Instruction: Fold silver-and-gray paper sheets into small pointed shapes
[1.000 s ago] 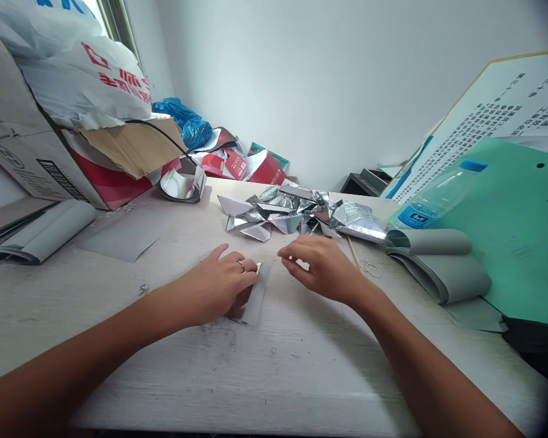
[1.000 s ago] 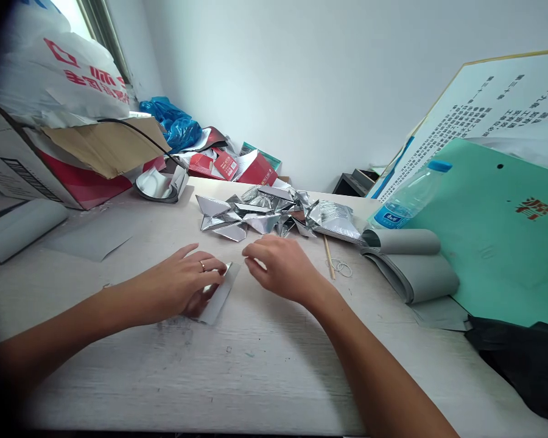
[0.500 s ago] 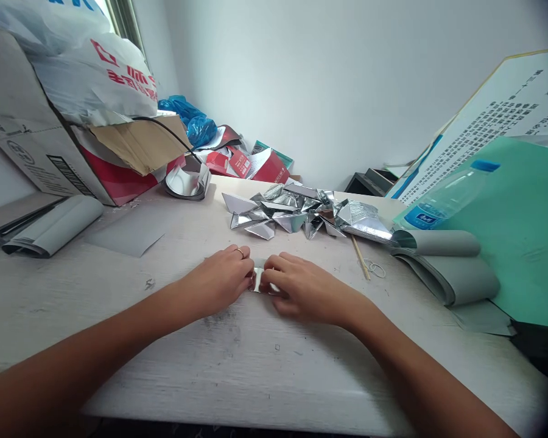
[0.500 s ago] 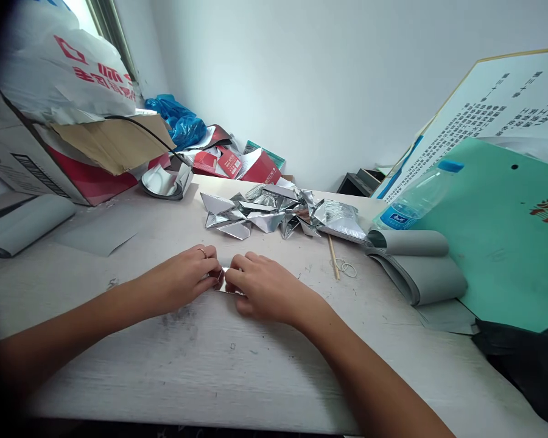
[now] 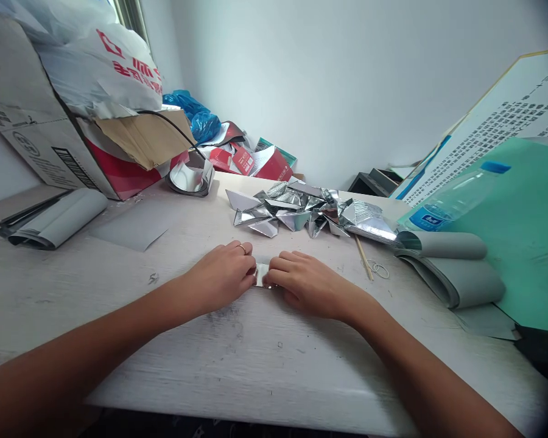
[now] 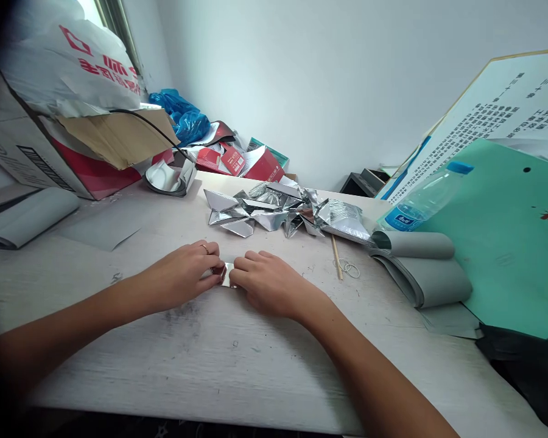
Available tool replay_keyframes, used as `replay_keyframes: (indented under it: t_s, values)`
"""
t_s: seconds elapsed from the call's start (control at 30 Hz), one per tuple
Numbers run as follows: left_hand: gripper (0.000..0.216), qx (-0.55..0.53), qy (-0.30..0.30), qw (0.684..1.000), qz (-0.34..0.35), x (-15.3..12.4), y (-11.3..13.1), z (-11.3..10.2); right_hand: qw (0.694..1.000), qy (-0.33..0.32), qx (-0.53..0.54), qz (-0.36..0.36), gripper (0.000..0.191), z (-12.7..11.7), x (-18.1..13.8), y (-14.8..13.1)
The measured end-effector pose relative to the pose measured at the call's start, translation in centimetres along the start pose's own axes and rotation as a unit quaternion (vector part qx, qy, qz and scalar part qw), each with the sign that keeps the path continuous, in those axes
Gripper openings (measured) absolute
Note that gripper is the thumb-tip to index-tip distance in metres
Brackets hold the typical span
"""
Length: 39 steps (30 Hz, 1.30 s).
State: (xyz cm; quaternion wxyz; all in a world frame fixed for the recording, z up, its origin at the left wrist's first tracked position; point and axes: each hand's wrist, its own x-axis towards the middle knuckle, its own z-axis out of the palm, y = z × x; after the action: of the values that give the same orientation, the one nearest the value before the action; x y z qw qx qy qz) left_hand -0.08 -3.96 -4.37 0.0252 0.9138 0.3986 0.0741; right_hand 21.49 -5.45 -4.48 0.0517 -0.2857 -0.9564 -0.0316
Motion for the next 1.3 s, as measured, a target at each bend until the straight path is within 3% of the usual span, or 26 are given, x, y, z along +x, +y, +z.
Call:
replay_keyframes:
  t_s: [0.27,0.47,0.6,0.77,1.13,1.3]
  values:
    - [0.013,0.033,0.014,0.999,0.008,0.5,-0.3,0.4,0.987,0.023,0.157,-0.005,0.025,0.2,-0.1,-0.1]
    - [0.015,-0.063,0.018,0.998,0.011,0.9,-0.9,1.2,0.952,0.045,0.289,0.094,0.022,0.5,0.3,0.6]
    - [0.015,-0.083,0.053,0.994,0.051,1.0,-1.1,1.6,0.944,0.033,0.273,0.181,0.004,0.2,0.4,0.8]
    - [0.019,-0.099,0.047,0.992,0.067,0.8,-1.1,1.4,0.938,0.013,0.25,0.24,0.021,0.1,0.3,1.0]
    - [0.021,-0.018,0.0,0.996,0.088,0.1,-0.5,0.2,0.917,-0.017,0.214,0.335,0.031,-0.1,0.8,0.3]
    - [0.028,-0.009,0.004,0.991,0.134,-0.3,-0.6,0.1,0.917,-0.048,0.176,0.354,0.035,-0.2,1.0,0.3]
